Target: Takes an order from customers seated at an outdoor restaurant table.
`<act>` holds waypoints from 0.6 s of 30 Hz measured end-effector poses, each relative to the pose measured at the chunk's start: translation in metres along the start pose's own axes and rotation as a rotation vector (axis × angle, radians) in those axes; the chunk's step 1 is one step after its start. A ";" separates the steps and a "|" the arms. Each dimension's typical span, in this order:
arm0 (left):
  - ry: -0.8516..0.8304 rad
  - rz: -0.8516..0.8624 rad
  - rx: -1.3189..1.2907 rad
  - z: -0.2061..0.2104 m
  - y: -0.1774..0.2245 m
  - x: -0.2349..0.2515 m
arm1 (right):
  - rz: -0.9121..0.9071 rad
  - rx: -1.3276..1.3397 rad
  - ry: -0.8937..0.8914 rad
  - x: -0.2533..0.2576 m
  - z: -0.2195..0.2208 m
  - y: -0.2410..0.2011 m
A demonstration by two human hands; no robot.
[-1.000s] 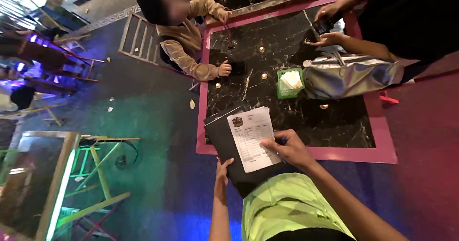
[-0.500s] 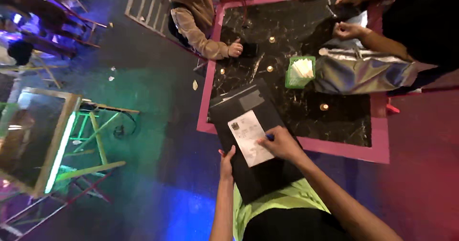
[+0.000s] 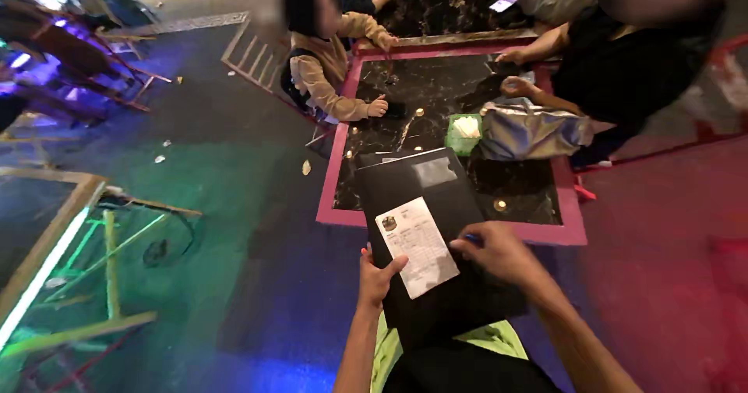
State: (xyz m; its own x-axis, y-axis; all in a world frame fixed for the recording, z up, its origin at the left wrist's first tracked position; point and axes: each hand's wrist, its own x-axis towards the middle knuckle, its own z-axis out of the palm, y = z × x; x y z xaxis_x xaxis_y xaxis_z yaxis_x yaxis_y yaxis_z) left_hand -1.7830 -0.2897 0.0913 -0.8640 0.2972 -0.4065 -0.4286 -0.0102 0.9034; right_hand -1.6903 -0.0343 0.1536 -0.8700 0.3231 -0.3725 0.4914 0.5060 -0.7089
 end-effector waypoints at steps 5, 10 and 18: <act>-0.200 -0.024 0.035 -0.011 -0.014 -0.052 | -0.116 0.929 0.364 -0.151 -0.032 0.047; -0.494 -0.052 0.137 0.024 -0.024 -0.129 | -0.216 1.038 0.409 -0.274 0.017 0.025; -1.032 -0.073 0.341 0.135 -0.091 -0.277 | -0.343 0.612 1.351 -0.406 0.096 0.102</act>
State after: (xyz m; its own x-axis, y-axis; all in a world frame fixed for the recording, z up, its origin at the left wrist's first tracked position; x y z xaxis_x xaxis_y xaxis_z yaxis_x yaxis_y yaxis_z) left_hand -1.4686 -0.2419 0.1401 -0.1328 0.9465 -0.2941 -0.2366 0.2579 0.9368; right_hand -1.2907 -0.1905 0.1747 -0.0806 0.9010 0.4264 -0.1076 0.4174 -0.9023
